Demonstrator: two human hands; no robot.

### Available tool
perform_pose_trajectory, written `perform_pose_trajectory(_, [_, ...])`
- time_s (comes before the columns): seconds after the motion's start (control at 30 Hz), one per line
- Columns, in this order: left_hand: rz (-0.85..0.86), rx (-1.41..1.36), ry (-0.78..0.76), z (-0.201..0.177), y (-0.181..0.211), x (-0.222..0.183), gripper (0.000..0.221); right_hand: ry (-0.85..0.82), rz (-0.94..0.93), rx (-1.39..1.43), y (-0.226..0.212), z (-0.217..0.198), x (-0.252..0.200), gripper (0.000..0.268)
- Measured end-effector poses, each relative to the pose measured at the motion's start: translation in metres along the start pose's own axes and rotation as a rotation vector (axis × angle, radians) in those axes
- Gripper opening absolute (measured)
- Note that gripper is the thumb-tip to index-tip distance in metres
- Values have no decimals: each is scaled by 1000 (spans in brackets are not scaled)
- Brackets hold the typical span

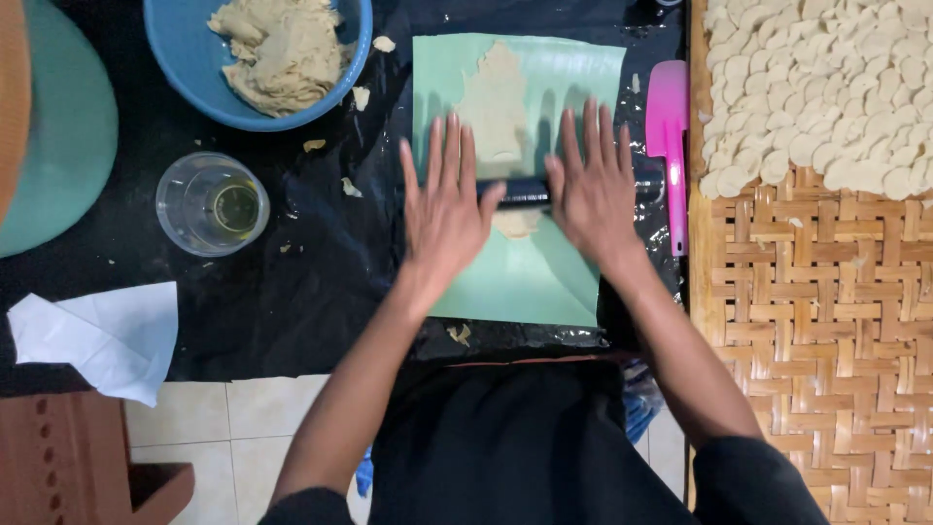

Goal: Rolling out dough onto a green sheet using a rolling pin and mixing dough in a bowl.

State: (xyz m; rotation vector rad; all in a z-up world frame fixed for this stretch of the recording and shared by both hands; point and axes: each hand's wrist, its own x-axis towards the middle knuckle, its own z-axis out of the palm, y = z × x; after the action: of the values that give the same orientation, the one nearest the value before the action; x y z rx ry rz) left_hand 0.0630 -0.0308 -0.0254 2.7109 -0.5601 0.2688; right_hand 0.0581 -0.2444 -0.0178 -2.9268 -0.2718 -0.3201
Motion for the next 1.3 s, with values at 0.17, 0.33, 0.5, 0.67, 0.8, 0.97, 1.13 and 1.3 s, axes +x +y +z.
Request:
perform_pose_trajectory(0.17, [-43,23,-12,-4,-27,87,80,72,32,109,21,11,82,59])
perform_pose_trajectory(0.33, [-139,-7,-46,-11,-36,120,84,96,190,112,27,16,120,54])
perform_pose_trajectory(0.5, [-87,36,-65,-7,-25,81,79,59,126,152,3,-10,75,61])
perform_pose_trajectory(0.67, [-28,14,-67,-8,-1,-4,76,-65,139,70,-14,-5,-17,66])
perform_pose_trajectory(0.8, [-29,-63,-154,-20,19,-66,73,-115,125,54,-23,0,-83,72])
perform_pose_trajectory(0.97, [41,82,-100,-35,29,-100,65,-40,-2,210,-47,-36,-119,82])
perform_pose_trajectory(1.13, [106,8,83,-47,15,-87,44,-28,-252,273,-37,-17,-148,57])
perform_pose_trajectory(1.3, [78,-195,76,-42,-3,-81,44,-237,-167,234,-58,-62,-109,68])
